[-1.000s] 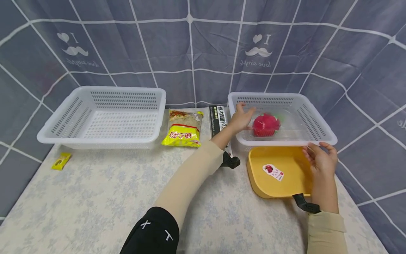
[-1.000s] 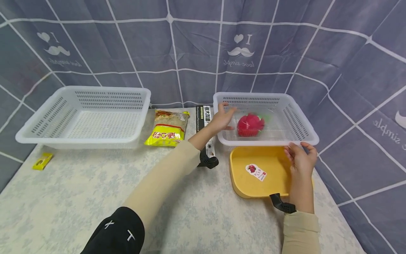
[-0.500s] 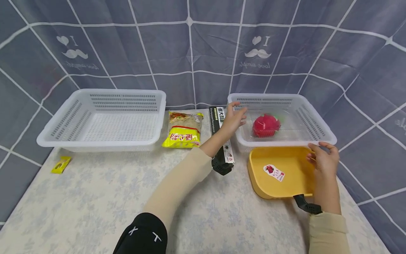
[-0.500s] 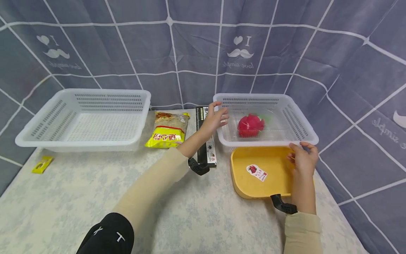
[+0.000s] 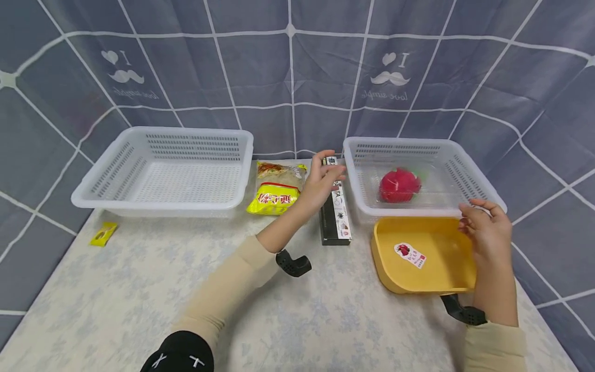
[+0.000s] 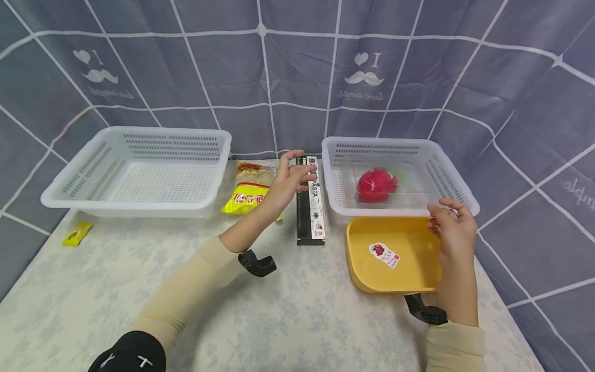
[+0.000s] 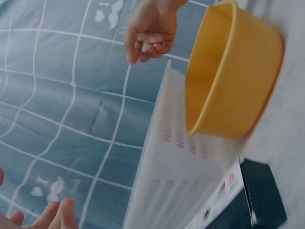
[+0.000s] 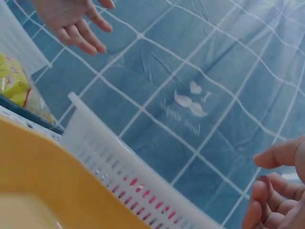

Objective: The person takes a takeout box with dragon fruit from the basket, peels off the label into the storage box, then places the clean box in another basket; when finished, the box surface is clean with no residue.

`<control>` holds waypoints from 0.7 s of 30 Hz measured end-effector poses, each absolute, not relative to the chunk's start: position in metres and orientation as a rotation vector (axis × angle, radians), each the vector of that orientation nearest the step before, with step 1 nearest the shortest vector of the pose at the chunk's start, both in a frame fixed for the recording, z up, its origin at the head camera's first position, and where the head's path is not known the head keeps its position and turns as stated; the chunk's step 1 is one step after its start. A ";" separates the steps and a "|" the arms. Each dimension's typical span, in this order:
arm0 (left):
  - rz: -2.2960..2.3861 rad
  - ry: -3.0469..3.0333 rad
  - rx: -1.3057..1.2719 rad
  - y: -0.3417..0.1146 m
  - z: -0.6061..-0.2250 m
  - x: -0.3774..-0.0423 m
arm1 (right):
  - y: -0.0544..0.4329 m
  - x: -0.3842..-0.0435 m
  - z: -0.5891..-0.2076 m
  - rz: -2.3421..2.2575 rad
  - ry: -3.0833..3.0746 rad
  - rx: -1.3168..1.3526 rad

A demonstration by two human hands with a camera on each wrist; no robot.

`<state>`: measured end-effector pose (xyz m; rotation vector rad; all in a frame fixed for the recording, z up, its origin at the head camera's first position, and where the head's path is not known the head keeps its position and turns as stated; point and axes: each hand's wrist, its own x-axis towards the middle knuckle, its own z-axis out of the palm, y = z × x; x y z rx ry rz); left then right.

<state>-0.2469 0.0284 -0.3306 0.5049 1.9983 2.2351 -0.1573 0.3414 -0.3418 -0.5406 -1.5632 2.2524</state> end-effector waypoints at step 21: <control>1.918 2.343 0.778 -0.107 -0.288 -0.212 | 0.301 -0.165 -0.286 1.944 -2.077 0.488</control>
